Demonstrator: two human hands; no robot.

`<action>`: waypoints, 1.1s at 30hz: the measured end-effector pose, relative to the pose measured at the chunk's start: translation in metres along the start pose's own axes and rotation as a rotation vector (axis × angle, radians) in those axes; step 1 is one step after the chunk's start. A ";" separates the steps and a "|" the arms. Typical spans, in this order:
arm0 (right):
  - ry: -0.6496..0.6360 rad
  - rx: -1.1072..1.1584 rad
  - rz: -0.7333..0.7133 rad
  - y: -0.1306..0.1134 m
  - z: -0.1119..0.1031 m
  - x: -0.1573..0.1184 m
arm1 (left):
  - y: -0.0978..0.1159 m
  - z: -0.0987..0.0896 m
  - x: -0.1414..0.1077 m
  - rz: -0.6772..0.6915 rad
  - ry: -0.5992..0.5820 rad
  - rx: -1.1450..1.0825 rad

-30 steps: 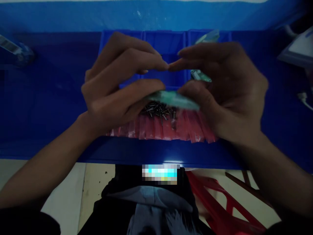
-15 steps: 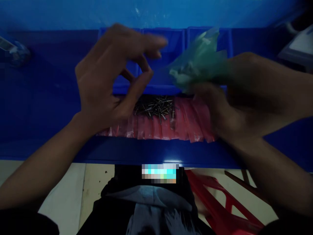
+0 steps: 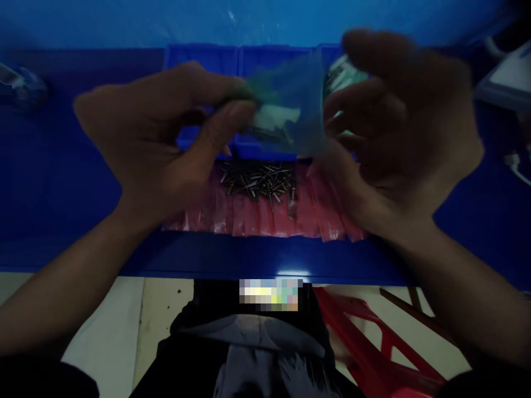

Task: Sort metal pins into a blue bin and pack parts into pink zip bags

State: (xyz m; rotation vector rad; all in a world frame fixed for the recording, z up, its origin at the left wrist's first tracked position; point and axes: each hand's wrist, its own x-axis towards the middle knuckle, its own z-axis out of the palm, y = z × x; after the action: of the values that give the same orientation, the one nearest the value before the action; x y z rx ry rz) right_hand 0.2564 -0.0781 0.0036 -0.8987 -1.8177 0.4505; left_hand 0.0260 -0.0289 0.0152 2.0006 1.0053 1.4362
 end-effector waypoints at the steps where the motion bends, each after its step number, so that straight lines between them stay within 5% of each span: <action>1: -0.026 -0.030 -0.009 0.001 -0.002 -0.001 | 0.000 0.000 -0.003 0.040 -0.010 0.024; 7: -0.166 -0.292 -0.147 -0.001 -0.015 -0.004 | 0.005 0.003 -0.013 0.135 -0.165 0.004; 10: -0.013 -0.248 -0.098 -0.002 -0.014 0.001 | 0.008 0.005 -0.012 0.042 -0.162 -0.131; 13: 0.311 -0.143 0.054 0.012 -0.019 0.014 | 0.007 0.004 -0.009 -0.023 -0.040 -0.182; 15: 0.410 -0.152 0.134 0.027 -0.031 0.024 | 0.006 0.003 -0.007 -0.037 0.017 -0.143; 18: 0.209 -0.287 0.231 0.053 -0.056 0.034 | 0.004 0.002 -0.006 -0.031 0.017 -0.110; 22: -0.107 -0.473 0.190 0.073 -0.074 0.036 | 0.004 0.001 -0.008 0.000 -0.011 -0.068; 28: -0.216 -0.686 0.031 0.072 -0.072 0.033 | 0.001 0.002 -0.007 0.036 -0.020 -0.057; 33: -0.165 -0.621 -0.157 0.035 -0.064 0.030 | -0.011 -0.001 -0.002 0.241 0.011 0.052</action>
State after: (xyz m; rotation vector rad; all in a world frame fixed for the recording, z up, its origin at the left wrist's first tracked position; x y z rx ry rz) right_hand 0.3211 -0.0390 0.0255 -1.1407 -2.2080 -0.1627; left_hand 0.0218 -0.0242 0.0062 2.2151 0.8364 1.5592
